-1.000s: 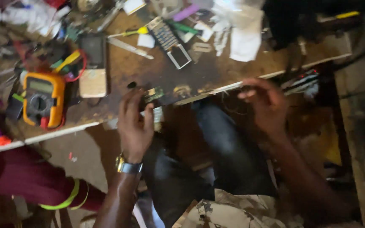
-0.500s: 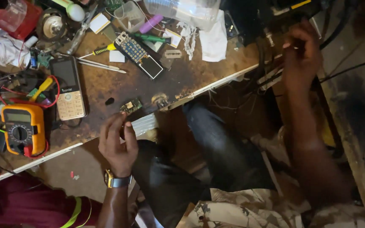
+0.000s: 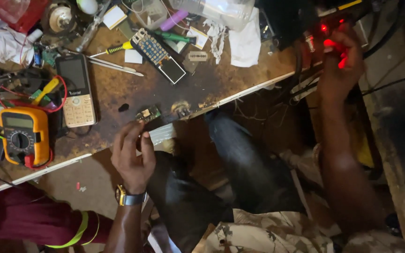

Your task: Repairing a small electronic circuit board by soldering components and using a probe

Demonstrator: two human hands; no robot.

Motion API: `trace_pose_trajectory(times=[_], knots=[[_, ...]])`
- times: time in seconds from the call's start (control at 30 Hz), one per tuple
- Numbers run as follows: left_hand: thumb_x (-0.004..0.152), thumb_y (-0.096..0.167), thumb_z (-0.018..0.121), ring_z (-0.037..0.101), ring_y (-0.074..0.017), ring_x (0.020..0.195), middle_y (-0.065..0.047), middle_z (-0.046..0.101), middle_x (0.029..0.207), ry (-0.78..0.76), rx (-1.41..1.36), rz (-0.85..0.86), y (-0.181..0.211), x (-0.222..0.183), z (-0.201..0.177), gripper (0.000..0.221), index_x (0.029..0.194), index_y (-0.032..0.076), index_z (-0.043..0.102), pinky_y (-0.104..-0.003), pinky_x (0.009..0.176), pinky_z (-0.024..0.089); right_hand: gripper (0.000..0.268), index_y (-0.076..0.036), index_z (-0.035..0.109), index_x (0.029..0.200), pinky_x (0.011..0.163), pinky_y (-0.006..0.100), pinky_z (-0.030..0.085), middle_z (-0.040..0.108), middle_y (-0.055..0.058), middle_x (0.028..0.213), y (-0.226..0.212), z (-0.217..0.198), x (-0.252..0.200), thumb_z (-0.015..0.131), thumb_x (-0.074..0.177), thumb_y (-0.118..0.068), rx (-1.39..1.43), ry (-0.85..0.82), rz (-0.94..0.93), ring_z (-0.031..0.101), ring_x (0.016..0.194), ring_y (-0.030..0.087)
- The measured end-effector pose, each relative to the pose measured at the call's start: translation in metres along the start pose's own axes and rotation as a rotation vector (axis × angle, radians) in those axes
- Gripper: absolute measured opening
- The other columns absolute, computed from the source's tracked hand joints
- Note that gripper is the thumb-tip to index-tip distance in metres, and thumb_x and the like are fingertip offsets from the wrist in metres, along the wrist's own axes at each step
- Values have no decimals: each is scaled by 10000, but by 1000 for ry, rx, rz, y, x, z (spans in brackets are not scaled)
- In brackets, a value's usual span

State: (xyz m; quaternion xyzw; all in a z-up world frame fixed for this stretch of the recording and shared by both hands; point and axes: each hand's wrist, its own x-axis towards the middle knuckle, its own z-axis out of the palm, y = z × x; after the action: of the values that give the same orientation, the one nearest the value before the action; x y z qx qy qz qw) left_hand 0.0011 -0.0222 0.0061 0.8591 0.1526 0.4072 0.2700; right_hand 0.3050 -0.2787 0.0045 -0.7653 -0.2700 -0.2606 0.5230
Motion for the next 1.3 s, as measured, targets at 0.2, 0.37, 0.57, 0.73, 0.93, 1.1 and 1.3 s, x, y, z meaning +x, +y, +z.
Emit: trace_pose_trajectory(times=[0.2, 0.37, 0.57, 0.73, 0.93, 1.1, 1.3], knots=[[898, 29, 483, 580, -322, 916, -196, 565, 986, -18, -36, -16, 4, 4, -2, 153, 1002, -40, 573, -393, 791, 486, 206, 34, 561, 950, 813, 321, 450, 565, 201, 1062, 3, -4, 1, 465, 777, 89, 70, -23, -14, 530, 1014, 261], [914, 60, 475, 566, -342, 901, -229, 559, 973, -26, -10, 35, -1, 1, 5, 192, 988, -86, 575, -412, 783, 490, 202, -17, 592, 974, 844, 306, 414, 594, 112, 1008, 9, -10, 3, 573, 823, -150, 19, 14, 77, 542, 960, 210], [933, 44, 491, 556, -357, 917, -237, 550, 993, -14, 2, 47, -6, -4, 7, 176, 1030, -89, 554, -426, 786, 469, 123, -15, 590, 908, 529, 232, 420, 634, 139, 889, 32, -20, 6, 529, 803, -33, 309, 231, 211, 576, 650, 172], [944, 18, 504, 542, -361, 945, -242, 540, 1025, -23, -23, 16, 2, -5, 5, 178, 1064, -103, 556, -441, 801, 462, 175, -17, 567, 933, 418, 234, 391, 649, 179, 778, 33, -33, -2, 576, 811, -142, 450, 300, 399, 556, 495, 179], [939, 28, 476, 530, -382, 912, -254, 551, 991, -52, 44, 79, 2, -6, 2, 169, 1035, -100, 532, -446, 772, 442, 175, -56, 586, 906, 456, 206, 458, 640, 125, 748, 25, -44, -16, 572, 731, -51, 392, 229, 502, 534, 497, 134], [938, 29, 490, 533, -374, 946, -246, 514, 1030, -31, -57, 15, 2, -8, 6, 183, 1069, -91, 535, -450, 759, 469, 179, 11, 568, 1007, 553, 241, 506, 613, 124, 804, -7, -72, -40, 524, 919, -138, 91, -4, 428, 593, 631, 166], [958, 65, 487, 533, -374, 917, -253, 533, 1017, -31, 2, 24, 4, -5, 6, 204, 1082, -89, 537, -444, 736, 458, 157, -38, 562, 978, 627, 234, 531, 600, 96, 914, -18, -68, -59, 510, 881, -149, 104, -171, 647, 622, 826, 159]])
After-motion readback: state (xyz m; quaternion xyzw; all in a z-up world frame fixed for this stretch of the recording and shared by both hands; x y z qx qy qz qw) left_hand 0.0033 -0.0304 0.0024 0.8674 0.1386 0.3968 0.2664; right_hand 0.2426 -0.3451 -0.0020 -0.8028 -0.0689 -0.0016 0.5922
